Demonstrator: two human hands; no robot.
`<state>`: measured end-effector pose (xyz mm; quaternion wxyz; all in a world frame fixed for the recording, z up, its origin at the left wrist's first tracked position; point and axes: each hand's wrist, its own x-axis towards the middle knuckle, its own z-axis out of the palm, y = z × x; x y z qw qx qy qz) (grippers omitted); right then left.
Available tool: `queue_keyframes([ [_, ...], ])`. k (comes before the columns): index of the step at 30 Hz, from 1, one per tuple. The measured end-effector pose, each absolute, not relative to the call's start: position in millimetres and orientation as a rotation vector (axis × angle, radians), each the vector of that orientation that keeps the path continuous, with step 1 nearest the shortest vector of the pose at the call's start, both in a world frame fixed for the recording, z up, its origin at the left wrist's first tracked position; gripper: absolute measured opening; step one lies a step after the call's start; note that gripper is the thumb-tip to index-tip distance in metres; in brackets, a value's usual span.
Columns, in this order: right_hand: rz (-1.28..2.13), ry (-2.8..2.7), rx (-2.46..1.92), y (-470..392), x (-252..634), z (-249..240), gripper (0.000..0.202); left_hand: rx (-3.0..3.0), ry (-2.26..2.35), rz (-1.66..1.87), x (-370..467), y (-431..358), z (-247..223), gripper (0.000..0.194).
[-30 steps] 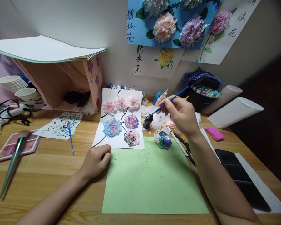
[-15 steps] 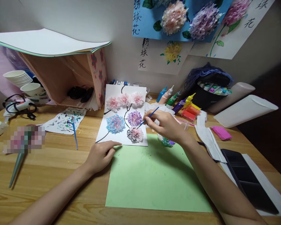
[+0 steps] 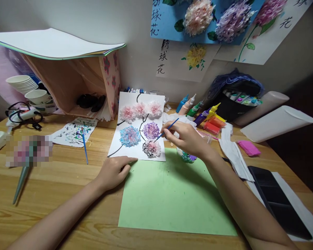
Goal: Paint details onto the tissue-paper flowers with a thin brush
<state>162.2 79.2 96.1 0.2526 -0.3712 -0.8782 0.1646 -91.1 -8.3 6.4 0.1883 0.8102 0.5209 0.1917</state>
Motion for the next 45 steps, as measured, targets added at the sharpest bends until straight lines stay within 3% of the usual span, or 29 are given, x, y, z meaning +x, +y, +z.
queue_keyframes([
  [45, 0.378, -2.474, -0.874, 80.2, 160.3, 90.3, 0.018, 2.26, 1.461, 0.498, -92.4, -9.0, 7.2, 0.039],
])
